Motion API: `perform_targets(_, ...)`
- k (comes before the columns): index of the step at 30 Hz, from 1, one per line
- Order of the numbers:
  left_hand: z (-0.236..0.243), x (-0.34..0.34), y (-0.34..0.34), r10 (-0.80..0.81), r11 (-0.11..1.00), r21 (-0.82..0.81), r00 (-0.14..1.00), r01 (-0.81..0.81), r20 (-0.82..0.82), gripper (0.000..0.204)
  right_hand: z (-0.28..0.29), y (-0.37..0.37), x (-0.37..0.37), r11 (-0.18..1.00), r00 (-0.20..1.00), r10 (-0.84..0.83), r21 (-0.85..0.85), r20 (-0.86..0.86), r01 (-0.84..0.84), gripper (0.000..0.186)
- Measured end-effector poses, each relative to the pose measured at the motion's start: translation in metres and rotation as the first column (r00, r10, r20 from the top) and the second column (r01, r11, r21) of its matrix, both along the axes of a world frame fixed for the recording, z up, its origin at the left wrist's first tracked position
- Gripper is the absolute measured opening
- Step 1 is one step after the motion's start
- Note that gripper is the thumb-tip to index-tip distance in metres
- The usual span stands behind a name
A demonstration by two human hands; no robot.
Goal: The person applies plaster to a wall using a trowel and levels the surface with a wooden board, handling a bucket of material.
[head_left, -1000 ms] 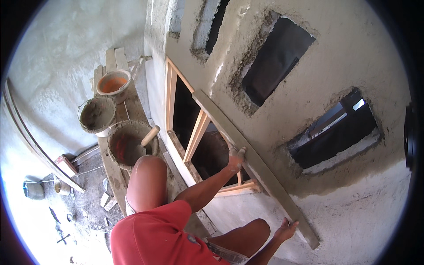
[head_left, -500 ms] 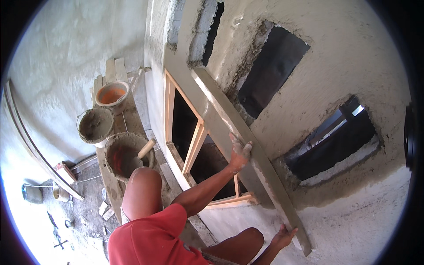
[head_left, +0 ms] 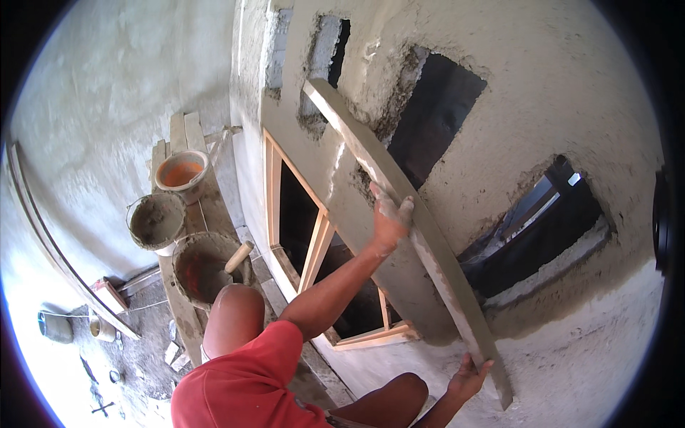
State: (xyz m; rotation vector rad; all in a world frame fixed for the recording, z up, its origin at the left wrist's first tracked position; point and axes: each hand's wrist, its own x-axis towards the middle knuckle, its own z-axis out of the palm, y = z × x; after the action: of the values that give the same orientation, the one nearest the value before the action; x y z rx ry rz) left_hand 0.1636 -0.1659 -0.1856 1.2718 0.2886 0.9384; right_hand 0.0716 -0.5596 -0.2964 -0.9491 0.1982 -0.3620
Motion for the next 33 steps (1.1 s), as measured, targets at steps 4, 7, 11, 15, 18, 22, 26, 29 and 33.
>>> perform_targets(4, -0.041, 0.005, -0.034, 0.13, 0.99, 0.06, 0.99, -0.127, -0.055, 0.083, -0.008, -0.021, -0.008, 0.995, 0.995, -0.094, 0.032, -0.038, 0.096, 0.063)
perform_targets(7, -0.057, 0.016, -0.041, 0.165, 0.984, 0.051, 0.981, -0.171, 0.1, 0.082, -0.018, -0.032, -0.005, 0.994, 0.994, -0.106, 0.003, -0.004, 0.106, 0.064)
perform_targets(11, -0.03, 0.015, -0.027, 0.148, 0.963, 0.196, 0.973, -0.183, 0.18, 0.08, 0.012, -0.005, -0.007, 0.993, 0.993, -0.113, 0.024, 0.044, 0.112, 0.066)
perform_targets(15, 0.035, 0.019, 0.0, 0.156, 0.965, 0.19, 0.978, -0.18, 0.138, 0.082, 0.052, 0.025, -0.002, 0.993, 0.995, -0.09, 0.084, 0.05, 0.085, 0.068)
perform_targets(18, 0.079, 0.011, 0.016, 0.064, 0.983, 0.167, 0.994, -0.078, 0.085, 0.078, 0.09, 0.043, 0.0, 0.992, 0.993, -0.1, 0.086, 0.06, 0.094, 0.068)
perform_targets(22, 0.084, 0.019, 0.022, 0.159, 0.973, 0.158, 0.985, -0.168, 0.069, 0.068, 0.092, 0.044, -0.001, 0.991, 0.987, -0.033, 0.135, 0.155, 0.011, 0.066)
perform_targets(26, 0.085, 0.014, 0.011, 0.102, 0.985, 0.135, 0.994, -0.106, 0.035, 0.075, 0.091, 0.028, -0.007, 0.994, 0.991, -0.035, 0.111, 0.126, 0.021, 0.066)
perform_targets(29, 0.056, 0.011, -0.008, 0.13, 0.974, 0.186, 0.992, -0.127, -0.005, 0.08, 0.063, -0.003, -0.005, 0.992, 0.995, -0.058, 0.118, 0.079, 0.048, 0.07)
perform_targets(33, 0.04, 0.006, -0.029, 0.165, 0.973, 0.144, 0.979, -0.182, 0.122, 0.074, 0.055, -0.009, -0.008, 0.991, 0.991, -0.1, 0.097, 0.084, 0.092, 0.071)
